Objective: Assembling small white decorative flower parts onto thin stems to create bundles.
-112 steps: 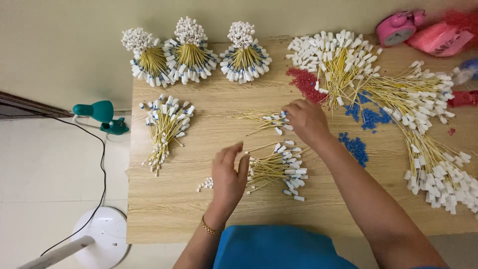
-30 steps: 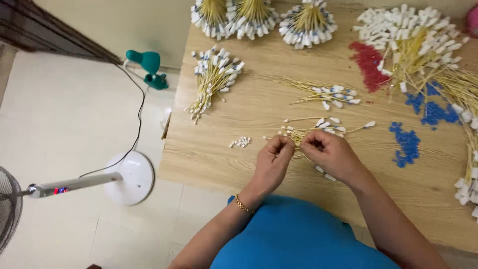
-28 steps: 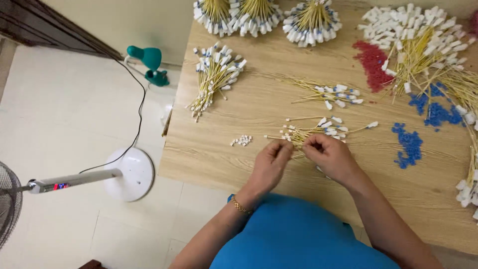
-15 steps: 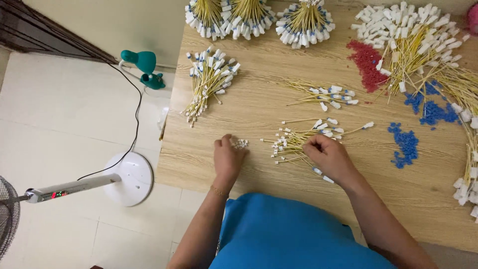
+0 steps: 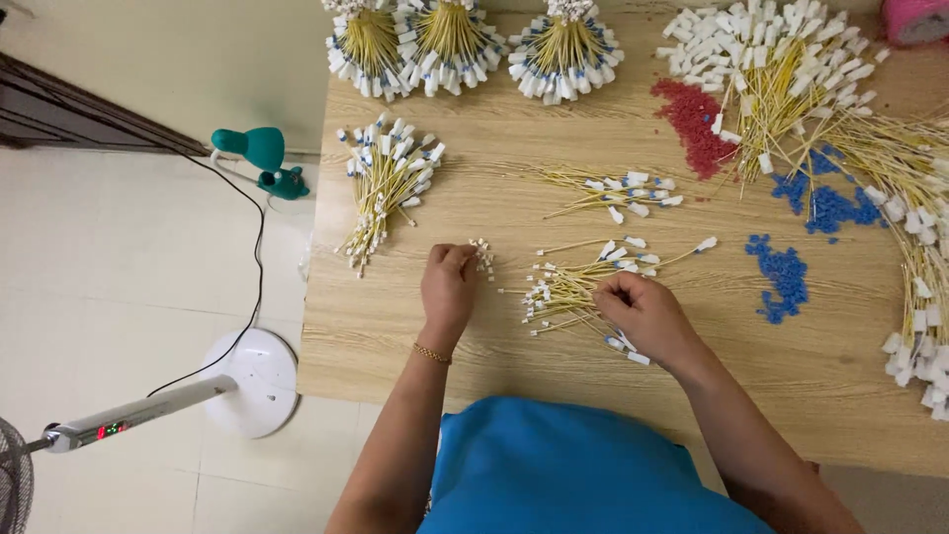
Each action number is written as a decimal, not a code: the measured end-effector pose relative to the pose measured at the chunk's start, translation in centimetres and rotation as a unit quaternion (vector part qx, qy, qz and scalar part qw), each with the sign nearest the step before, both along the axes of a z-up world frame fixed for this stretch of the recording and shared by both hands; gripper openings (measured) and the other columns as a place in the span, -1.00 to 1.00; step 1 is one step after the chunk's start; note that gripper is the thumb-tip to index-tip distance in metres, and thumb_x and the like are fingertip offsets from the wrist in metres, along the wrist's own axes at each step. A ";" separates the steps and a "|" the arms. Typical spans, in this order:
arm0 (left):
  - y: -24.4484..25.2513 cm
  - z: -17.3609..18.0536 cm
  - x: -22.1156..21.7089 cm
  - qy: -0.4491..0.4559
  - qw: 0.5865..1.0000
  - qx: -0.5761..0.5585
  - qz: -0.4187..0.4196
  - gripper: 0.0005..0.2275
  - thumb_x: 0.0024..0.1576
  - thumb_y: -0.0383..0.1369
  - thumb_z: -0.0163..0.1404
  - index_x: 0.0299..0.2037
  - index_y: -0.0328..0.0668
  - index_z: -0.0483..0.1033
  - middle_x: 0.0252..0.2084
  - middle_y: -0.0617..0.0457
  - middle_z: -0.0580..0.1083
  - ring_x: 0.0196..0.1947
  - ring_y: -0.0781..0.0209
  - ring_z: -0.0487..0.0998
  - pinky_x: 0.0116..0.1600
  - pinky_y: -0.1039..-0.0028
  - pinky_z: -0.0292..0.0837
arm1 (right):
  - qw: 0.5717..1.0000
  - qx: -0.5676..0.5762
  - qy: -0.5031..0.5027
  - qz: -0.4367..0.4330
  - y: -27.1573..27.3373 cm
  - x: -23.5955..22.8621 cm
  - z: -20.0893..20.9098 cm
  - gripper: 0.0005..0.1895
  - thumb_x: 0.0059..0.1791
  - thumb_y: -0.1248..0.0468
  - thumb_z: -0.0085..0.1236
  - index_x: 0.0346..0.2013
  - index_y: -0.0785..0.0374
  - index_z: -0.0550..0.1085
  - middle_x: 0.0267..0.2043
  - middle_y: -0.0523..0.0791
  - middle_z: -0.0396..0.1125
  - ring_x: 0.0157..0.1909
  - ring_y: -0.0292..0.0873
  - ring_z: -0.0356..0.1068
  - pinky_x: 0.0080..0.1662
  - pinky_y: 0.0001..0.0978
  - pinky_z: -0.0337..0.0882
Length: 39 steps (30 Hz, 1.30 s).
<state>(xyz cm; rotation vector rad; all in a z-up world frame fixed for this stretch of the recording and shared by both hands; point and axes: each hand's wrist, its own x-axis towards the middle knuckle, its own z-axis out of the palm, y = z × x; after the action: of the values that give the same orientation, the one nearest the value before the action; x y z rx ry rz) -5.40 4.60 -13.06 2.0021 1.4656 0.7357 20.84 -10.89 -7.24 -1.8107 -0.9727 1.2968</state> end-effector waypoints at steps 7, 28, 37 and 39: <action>-0.3 1.3 1.9 0.053 0.998 0.012 -0.038 -0.85 0.03 -0.35 0.23 -0.21 -0.07 0.67 -0.21 0.00 0.53 -0.26 0.02 0.59 -0.18 0.26 0.53 | 0.999 -0.042 -0.024 0.009 1.4 -1.1 2.5 -0.78 0.02 0.16 0.13 -0.26 0.27 0.55 -0.47 -0.22 0.36 -0.44 -0.36 0.25 -0.36 -0.41 0.33; -2.9 10.8 5.9 -0.448 0.833 -0.320 -0.058 -0.91 0.19 -0.56 0.11 -0.14 -0.30 0.56 -0.23 0.06 0.59 -0.25 0.37 0.57 -0.12 0.55 0.56 | 0.999 0.045 -0.006 0.008 5.7 -1.5 11.8 -0.82 0.00 0.20 0.15 -0.33 0.27 0.54 -0.53 -0.26 0.30 -0.48 -0.40 0.19 -0.42 -0.46 0.25; -3.8 11.0 5.7 -0.515 0.757 -0.388 -0.104 -0.87 0.19 -0.58 0.11 -0.08 -0.35 0.57 -0.19 -0.05 0.59 -0.22 0.22 0.61 -0.07 0.40 0.61 | 0.996 0.065 -0.058 0.028 4.9 -2.0 14.5 -0.81 -0.04 0.19 0.16 -0.34 0.28 0.54 -0.54 -0.20 0.33 -0.46 -0.37 0.24 -0.38 -0.42 0.32; -3.9 11.2 5.7 -0.539 0.722 -0.420 -0.111 -0.87 0.22 -0.58 0.08 -0.05 -0.35 0.57 -0.17 -0.06 0.58 -0.21 0.19 0.62 -0.05 0.38 0.61 | 0.995 0.053 -0.079 0.034 4.9 -2.2 15.7 -0.80 -0.07 0.18 0.18 -0.35 0.28 0.53 -0.54 -0.18 0.35 -0.47 -0.34 0.27 -0.38 -0.38 0.33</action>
<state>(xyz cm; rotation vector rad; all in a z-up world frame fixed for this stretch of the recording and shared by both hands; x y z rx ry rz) 0.34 0.74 -1.82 0.7107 0.5905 0.7188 18.65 -6.00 8.43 -1.8346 -1.1751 1.1318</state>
